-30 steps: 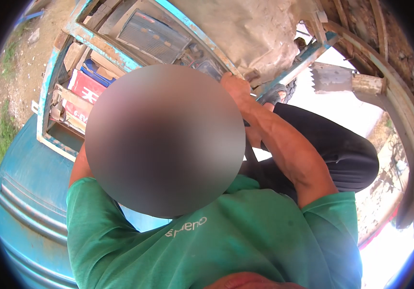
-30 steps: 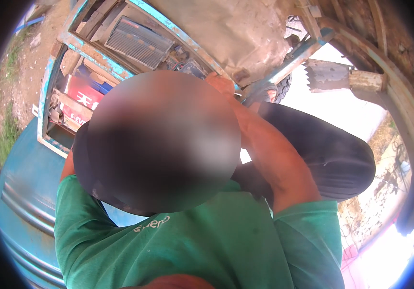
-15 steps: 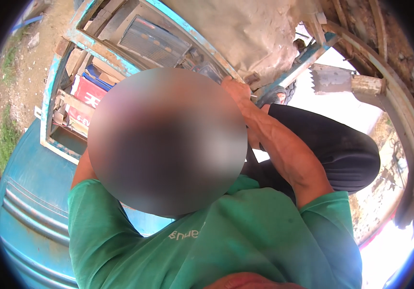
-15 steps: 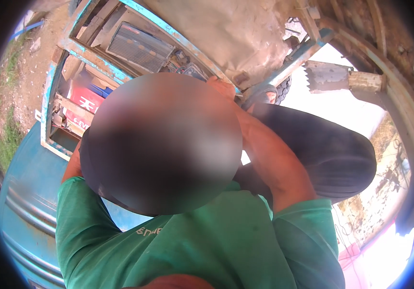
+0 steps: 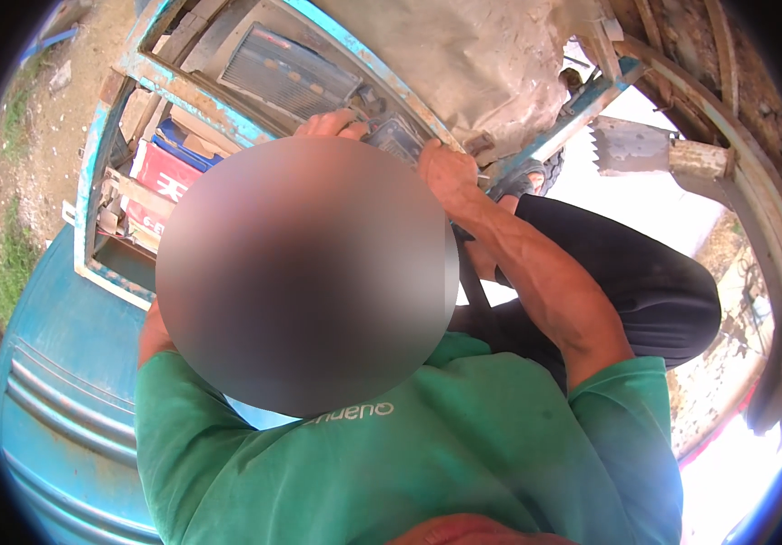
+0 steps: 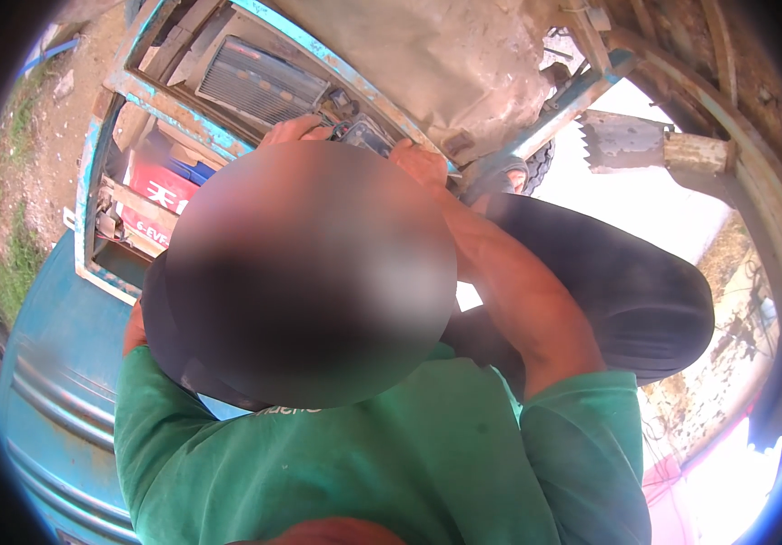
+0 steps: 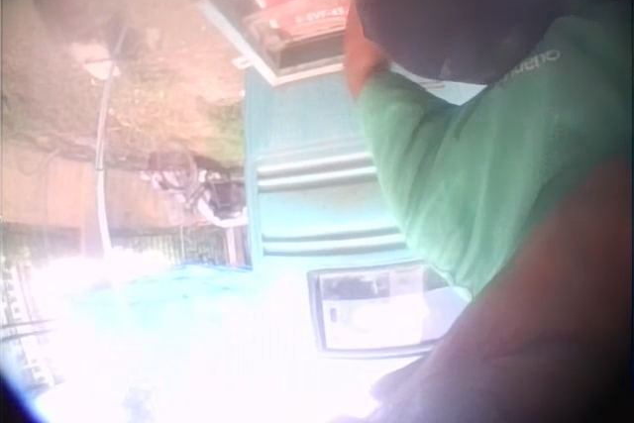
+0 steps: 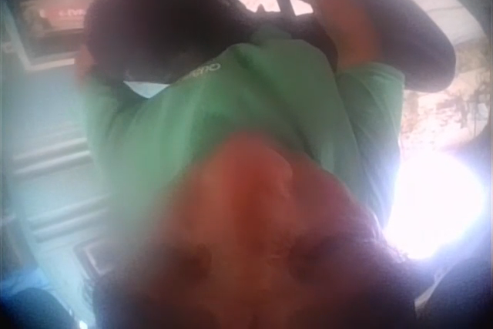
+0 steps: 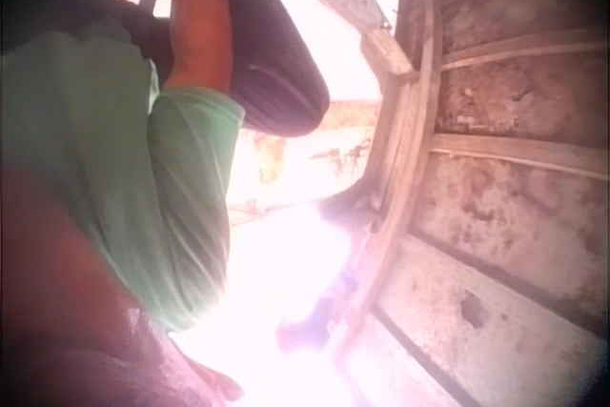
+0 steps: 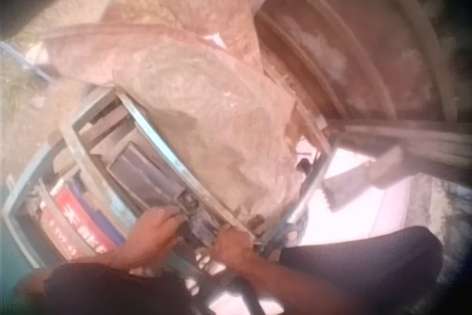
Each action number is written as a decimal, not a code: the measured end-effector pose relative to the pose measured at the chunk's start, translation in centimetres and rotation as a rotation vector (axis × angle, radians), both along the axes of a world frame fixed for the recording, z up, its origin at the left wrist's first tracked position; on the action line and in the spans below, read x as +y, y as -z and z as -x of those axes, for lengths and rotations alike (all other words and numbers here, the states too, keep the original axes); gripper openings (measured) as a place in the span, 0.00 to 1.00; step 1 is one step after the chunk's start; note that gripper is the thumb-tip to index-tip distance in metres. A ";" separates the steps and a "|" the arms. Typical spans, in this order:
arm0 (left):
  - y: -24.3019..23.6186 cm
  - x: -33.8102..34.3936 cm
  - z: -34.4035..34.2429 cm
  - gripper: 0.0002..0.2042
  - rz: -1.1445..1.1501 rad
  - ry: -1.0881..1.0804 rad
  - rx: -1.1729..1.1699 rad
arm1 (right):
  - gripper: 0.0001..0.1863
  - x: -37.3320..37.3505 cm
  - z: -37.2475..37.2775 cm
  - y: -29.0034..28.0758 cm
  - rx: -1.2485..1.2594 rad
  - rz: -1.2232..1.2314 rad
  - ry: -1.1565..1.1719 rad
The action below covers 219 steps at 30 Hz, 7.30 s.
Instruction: The person manipulates wires and connections on an electrical box mounted on the back of a small blue vehicle by hand.
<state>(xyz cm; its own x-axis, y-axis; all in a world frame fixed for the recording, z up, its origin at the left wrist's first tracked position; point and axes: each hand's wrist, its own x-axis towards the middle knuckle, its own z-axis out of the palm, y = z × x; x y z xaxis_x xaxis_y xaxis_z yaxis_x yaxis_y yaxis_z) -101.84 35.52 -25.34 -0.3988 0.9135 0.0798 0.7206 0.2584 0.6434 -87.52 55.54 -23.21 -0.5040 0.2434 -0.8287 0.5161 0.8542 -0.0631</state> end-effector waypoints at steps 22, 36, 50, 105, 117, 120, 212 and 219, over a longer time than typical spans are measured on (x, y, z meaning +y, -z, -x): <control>2.5 5.3 2.2 0.32 0.296 0.258 0.108 | 0.43 -0.5 -0.4 -3.2 0.031 -0.056 0.042; 2.2 4.9 1.5 0.32 0.259 0.192 0.111 | 0.45 -8.3 -4.6 -1.0 -0.029 0.393 0.633; 1.0 5.0 1.5 0.19 0.339 0.199 0.130 | 0.35 -7.1 -5.1 2.2 -0.040 0.522 0.470; 0.7 3.9 4.2 0.28 -0.009 0.172 -0.147 | 0.43 1.4 2.6 -1.7 0.116 -0.005 -0.030; 3.9 -4.1 -1.3 0.08 -0.042 -0.016 0.133 | 0.48 1.5 4.5 -2.7 -0.020 0.068 -0.072; 3.2 -3.2 -3.6 0.06 0.294 -0.006 0.087 | 0.51 1.1 4.2 -2.7 -0.058 0.029 -0.106; 0.6 8.5 2.1 0.16 0.633 0.203 -0.385 | 0.11 0.6 1.0 1.6 0.168 -0.077 -0.222; -1.0 7.0 1.1 0.29 0.435 0.171 -0.267 | 0.24 2.5 4.0 -2.5 0.062 0.040 -0.127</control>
<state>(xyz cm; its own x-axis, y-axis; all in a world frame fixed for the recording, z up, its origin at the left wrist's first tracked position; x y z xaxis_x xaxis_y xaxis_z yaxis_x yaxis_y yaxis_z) -102.96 42.53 -24.32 -0.1959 0.8934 -0.4042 0.6020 0.4350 0.6696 -91.56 58.02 -20.71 -0.5789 0.1421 -0.8029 0.3981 0.9086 -0.1263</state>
